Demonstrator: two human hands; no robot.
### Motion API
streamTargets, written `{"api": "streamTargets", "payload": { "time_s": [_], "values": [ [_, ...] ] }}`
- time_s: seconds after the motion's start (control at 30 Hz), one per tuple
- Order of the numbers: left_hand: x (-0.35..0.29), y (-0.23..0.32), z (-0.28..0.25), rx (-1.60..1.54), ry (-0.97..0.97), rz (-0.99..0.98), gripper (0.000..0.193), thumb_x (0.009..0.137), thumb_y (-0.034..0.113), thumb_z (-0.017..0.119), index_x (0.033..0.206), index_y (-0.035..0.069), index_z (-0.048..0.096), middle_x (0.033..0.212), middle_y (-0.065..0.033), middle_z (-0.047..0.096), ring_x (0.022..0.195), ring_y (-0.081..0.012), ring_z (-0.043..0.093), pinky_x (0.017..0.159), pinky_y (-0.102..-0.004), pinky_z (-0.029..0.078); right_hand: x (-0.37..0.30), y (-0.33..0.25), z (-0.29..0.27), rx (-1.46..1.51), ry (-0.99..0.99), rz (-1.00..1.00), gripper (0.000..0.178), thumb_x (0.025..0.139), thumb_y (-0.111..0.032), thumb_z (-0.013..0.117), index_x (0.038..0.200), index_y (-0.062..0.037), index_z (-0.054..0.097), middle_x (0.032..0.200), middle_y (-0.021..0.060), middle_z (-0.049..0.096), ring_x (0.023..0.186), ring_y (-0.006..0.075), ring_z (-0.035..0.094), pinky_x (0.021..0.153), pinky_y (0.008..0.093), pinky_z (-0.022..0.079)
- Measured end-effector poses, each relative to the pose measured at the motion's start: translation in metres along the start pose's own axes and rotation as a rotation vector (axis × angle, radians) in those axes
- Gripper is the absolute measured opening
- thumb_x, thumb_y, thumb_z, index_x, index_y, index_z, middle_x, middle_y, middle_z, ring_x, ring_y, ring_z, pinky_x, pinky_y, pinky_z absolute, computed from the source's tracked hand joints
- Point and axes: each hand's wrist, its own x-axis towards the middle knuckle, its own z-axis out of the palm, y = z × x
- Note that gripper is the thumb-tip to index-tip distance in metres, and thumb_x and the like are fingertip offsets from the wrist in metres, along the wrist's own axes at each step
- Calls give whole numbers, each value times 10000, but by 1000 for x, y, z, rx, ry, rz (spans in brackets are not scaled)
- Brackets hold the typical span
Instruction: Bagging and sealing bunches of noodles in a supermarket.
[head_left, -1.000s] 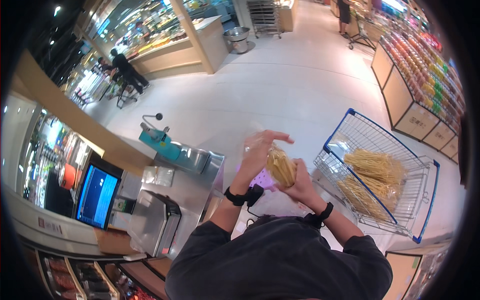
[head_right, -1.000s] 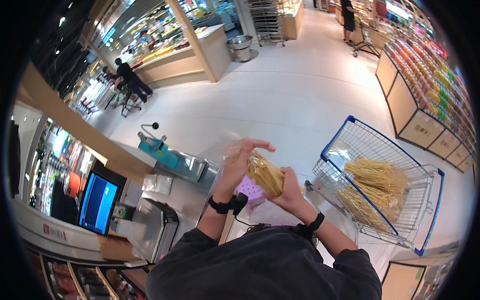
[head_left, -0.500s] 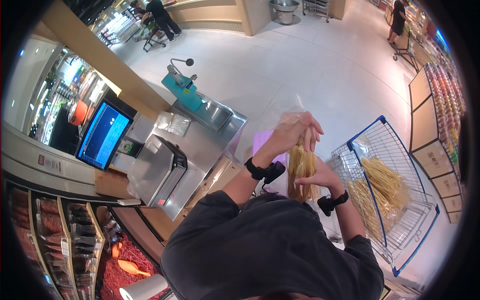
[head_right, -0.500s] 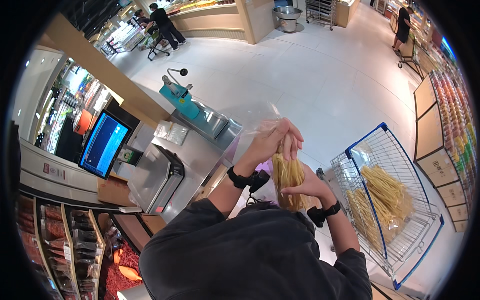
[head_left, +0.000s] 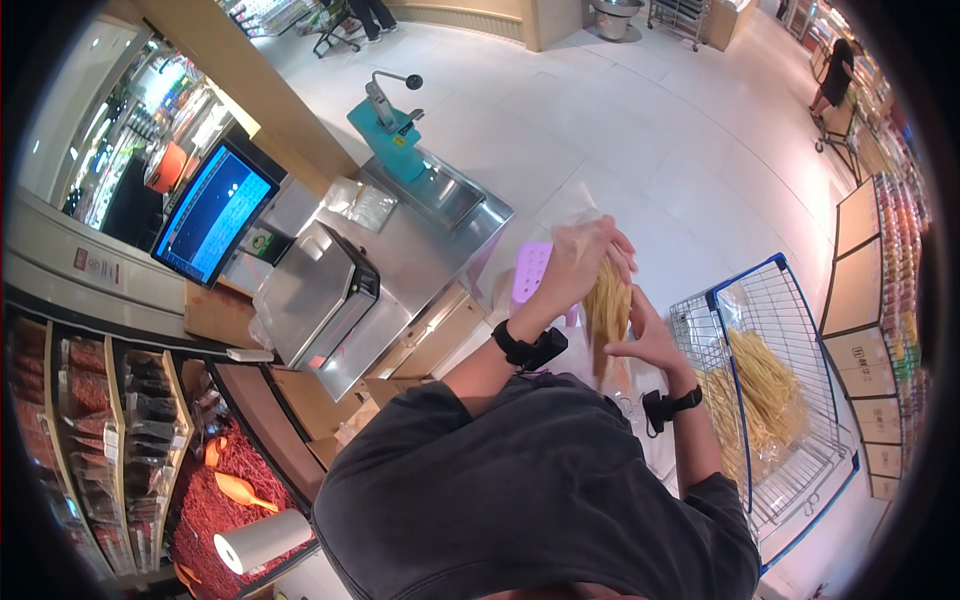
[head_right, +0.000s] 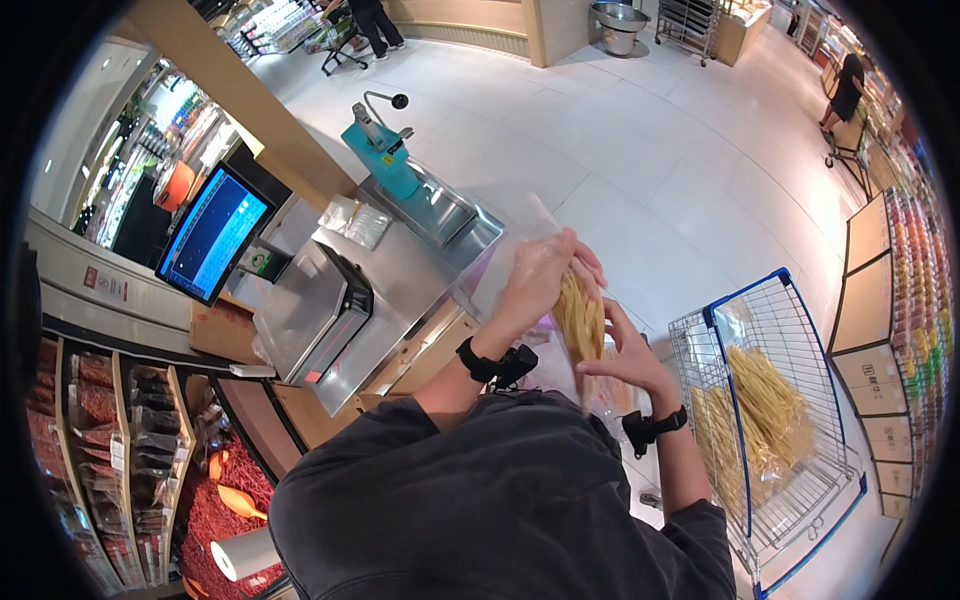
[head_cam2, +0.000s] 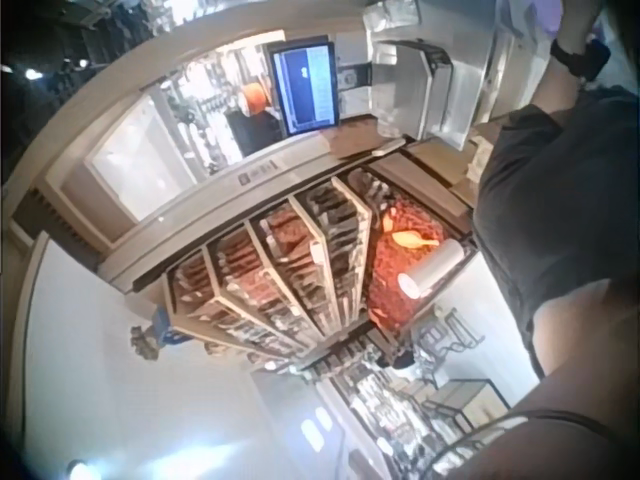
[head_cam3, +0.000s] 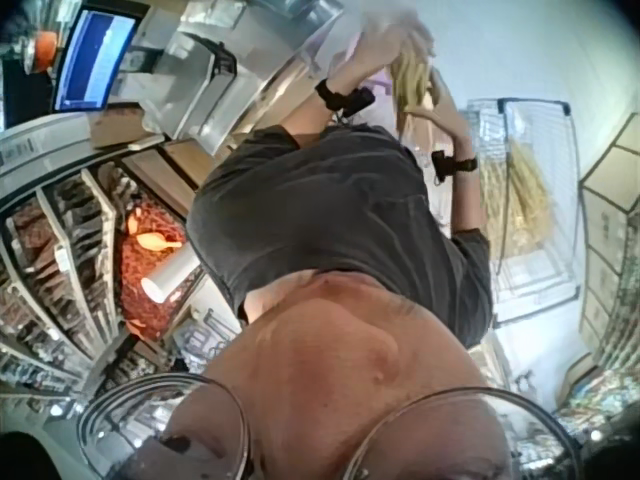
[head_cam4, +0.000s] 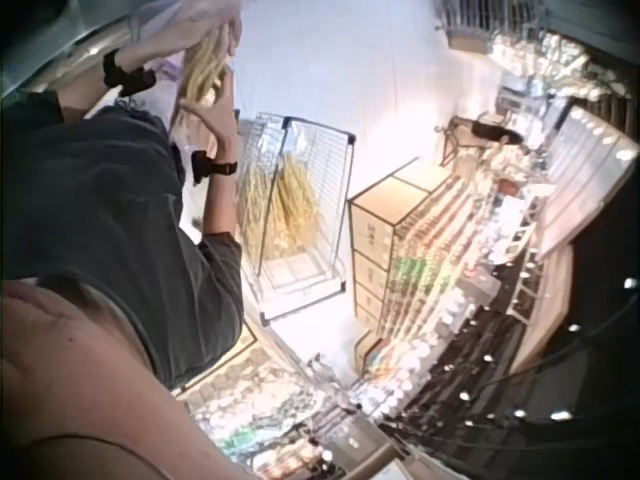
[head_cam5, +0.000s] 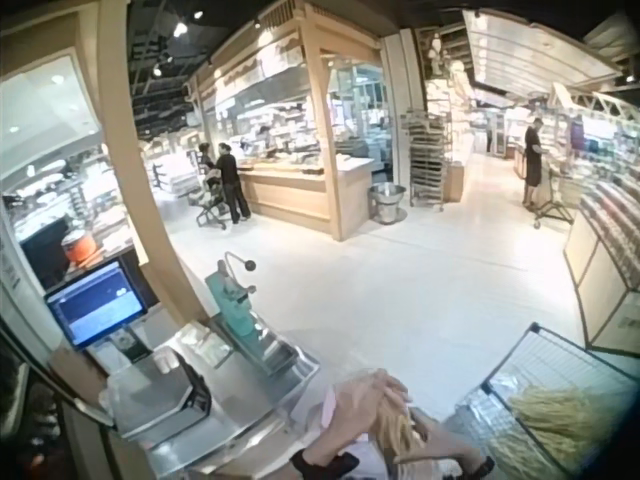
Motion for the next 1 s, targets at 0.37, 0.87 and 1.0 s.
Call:
{"api": "streamTargets", "payload": {
  "time_s": [0.37,0.87,1.0],
  "values": [
    [1,-16,-12,81,-52,53,642,1104,465,335,1026,-59,697,921,-150,766,832,-136,693,770,-264,540,19,-23,36,-275,314,-96,770,700,-287,928,1251,28,492,1160,191,607,1092,286,619,914,390,494],
    [-3,-13,-22,-52,-224,-23,669,1097,491,341,883,-49,674,665,-96,666,725,-176,659,767,-314,527,34,2,14,223,-384,163,803,669,-197,932,1337,-31,519,1185,63,647,1109,189,623,981,349,491],
    [-8,-11,-26,-29,-136,-92,639,1095,473,377,906,-49,693,766,-106,703,773,-174,673,804,-326,534,31,-18,35,-28,-29,99,696,714,-206,898,1277,-15,536,1179,84,661,1088,173,638,949,342,508]
  ]
}}
